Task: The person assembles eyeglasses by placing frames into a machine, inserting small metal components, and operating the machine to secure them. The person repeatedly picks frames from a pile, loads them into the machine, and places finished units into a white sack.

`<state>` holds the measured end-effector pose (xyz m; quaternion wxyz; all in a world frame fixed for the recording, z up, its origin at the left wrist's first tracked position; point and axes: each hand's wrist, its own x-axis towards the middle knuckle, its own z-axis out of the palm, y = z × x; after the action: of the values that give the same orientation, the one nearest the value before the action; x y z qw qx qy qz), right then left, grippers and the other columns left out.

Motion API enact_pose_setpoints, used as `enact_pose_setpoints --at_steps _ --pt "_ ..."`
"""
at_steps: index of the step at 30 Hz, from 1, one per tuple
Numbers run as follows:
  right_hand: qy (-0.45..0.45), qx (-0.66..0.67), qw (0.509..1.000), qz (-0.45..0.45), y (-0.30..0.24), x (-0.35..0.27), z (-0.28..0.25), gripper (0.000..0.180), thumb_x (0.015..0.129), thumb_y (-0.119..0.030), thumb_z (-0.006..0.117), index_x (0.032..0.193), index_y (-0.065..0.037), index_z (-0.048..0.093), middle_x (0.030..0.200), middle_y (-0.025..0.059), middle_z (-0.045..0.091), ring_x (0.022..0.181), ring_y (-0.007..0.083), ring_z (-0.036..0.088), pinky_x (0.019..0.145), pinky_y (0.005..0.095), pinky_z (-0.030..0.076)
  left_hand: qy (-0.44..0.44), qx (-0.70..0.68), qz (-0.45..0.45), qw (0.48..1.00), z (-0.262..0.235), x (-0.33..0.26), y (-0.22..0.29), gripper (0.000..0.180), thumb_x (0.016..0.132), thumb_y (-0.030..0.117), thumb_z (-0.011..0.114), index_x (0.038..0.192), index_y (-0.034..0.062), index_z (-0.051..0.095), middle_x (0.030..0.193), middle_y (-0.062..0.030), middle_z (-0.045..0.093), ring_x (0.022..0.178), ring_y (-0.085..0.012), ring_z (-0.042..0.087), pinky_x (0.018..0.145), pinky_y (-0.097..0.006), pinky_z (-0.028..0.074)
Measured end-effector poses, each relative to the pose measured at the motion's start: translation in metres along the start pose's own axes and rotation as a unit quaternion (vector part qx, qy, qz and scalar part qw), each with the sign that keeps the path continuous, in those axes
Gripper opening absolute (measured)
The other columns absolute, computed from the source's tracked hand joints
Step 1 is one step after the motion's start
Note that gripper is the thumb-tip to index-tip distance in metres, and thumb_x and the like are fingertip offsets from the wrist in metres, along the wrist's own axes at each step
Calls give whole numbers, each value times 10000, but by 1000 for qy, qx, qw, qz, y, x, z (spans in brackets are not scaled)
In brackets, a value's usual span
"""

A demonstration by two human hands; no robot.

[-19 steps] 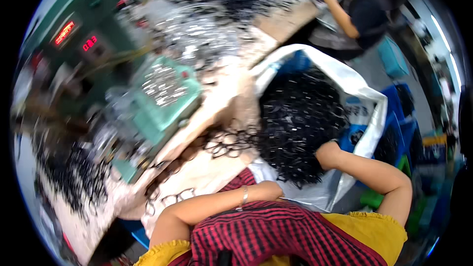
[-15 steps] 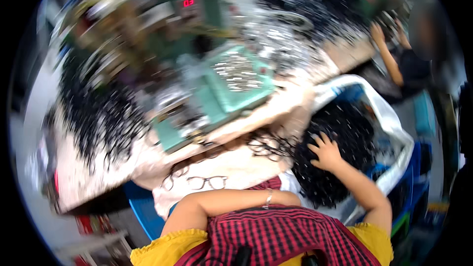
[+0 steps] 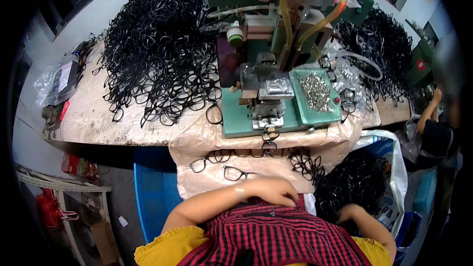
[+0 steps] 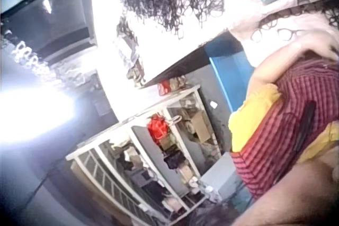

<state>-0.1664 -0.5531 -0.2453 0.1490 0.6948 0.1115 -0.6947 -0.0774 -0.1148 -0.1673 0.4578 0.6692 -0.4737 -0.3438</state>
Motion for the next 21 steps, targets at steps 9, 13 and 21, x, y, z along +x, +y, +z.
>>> enact_pose_setpoints --at_steps 9,13,21 --pt "388 -116 904 141 15 55 12 455 810 -363 682 1199 -127 688 1288 135 628 1315 300 487 945 490 466 676 299 -242 629 -132 -168 -12 166 832 64 655 988 14 679 948 -156 686 898 -360 630 812 -428 501" --pt "307 56 916 253 41 28 29 531 800 -414 687 1272 -172 672 1465 62 521 1489 312 239 1095 527 353 526 505 -179 660 -156 -166 -34 330 753 -18 604 1069 58 662 943 -106 646 921 -306 566 847 -408 461" --pt "687 232 688 -5 -93 -125 -148 301 801 -235 738 1028 -40 709 972 181 705 920 348 672 813 413 525 526 329 -158 768 -214 -183 -21 334 773 -8 666 1095 65 722 920 -145 710 879 -327 658 802 -384 529"
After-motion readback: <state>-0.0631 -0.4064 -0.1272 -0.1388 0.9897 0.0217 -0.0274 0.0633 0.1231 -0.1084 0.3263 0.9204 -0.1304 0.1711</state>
